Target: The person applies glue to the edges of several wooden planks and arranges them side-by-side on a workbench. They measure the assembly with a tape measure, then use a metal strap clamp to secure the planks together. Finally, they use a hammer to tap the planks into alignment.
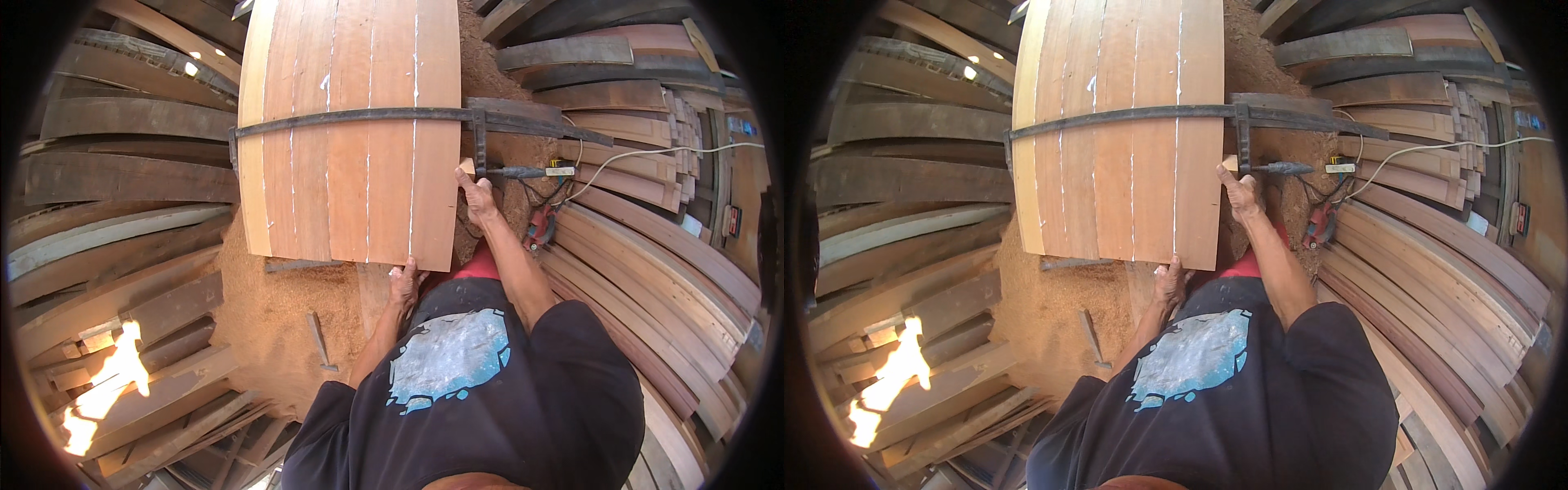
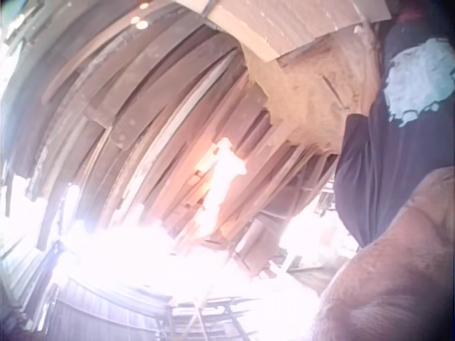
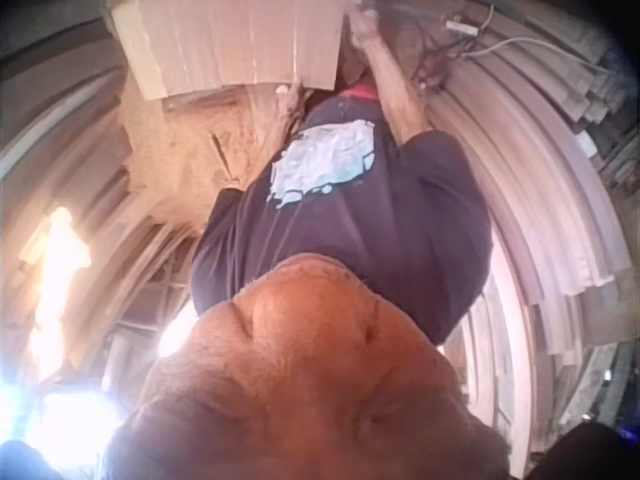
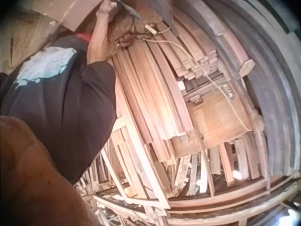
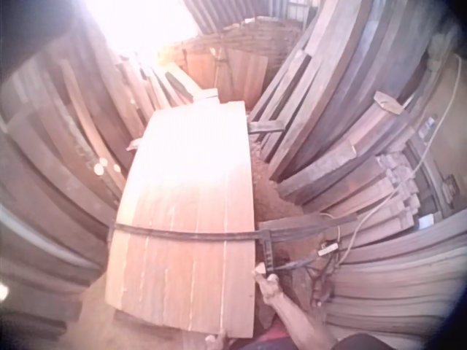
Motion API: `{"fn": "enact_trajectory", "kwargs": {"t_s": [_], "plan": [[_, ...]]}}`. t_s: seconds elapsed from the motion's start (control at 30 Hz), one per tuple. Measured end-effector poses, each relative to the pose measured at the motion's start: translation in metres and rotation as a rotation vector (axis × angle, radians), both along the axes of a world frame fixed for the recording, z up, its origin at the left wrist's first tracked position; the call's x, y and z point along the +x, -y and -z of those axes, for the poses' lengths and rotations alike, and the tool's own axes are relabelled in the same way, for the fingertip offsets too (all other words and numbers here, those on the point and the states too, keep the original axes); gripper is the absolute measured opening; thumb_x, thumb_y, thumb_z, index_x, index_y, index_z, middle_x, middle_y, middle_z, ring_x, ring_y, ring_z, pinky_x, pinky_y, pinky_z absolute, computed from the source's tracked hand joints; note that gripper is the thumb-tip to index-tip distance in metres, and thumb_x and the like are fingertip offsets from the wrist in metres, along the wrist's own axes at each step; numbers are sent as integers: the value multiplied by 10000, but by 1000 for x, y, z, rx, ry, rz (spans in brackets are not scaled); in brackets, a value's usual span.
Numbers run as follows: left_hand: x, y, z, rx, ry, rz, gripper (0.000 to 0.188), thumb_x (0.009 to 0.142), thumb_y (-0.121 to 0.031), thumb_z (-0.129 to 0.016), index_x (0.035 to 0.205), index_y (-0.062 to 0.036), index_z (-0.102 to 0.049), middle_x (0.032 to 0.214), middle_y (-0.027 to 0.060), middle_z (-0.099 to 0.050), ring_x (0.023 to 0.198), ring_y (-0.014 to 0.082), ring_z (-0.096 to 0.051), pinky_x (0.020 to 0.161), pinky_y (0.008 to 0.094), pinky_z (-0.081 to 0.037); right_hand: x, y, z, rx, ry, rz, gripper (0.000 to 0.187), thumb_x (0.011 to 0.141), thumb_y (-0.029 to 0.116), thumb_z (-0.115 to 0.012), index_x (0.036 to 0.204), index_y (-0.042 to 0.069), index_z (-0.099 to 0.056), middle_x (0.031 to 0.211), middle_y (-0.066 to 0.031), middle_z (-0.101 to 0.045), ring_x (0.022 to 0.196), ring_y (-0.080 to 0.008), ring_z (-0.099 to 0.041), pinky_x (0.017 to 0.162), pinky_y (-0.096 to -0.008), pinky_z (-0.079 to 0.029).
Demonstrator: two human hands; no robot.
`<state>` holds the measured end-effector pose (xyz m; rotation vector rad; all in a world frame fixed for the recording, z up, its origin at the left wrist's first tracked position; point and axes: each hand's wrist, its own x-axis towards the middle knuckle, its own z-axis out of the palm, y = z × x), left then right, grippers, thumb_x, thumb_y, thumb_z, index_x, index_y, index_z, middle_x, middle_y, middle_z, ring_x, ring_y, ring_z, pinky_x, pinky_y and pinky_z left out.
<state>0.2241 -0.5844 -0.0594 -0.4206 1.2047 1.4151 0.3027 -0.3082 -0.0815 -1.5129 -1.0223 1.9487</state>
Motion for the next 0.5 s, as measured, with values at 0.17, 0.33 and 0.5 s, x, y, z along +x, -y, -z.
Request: {"fn": "enact_trajectory", "kwargs": {"t_s": [0.17, 0.33, 0.5], "plan": [[8, 8, 11, 57, 38, -100, 515, 948, -291, -661, 1368, -118, -416, 1294, 86, -575, 1192, 269, -572, 989, 495, -480, 39, -34, -107, 794, 899, -857, 587, 755, 368, -778, 1240, 84, -608, 1191, -124, -646, 1062, -349, -571, 935, -490, -436], [18, 2, 14, 79, 42, -273, 487, 950, -284, -657, 1346, -104, -439, 1282, 79, -581, 1181, 264, -575, 1006, 506, -476, 81, -94, -76, 1224, 1039, -1071, 493, 757, 310, -766, 1149, 76, -580, 1084, -106, -641, 1005, -305, -580, 883, -441, -451], [29, -6, 9, 4, -33, -367, 487, 944, -267, -666, 1327, -59, -449, 1265, 88, -584, 1177, 256, -569, 981, 507, -492, 75, -123, -48, 1098, 919, -1397, 272, 797, 271, -729, 924, 77, -588, 792, -110, -688, 751, -334, -679, 658, -453, -523]]}}
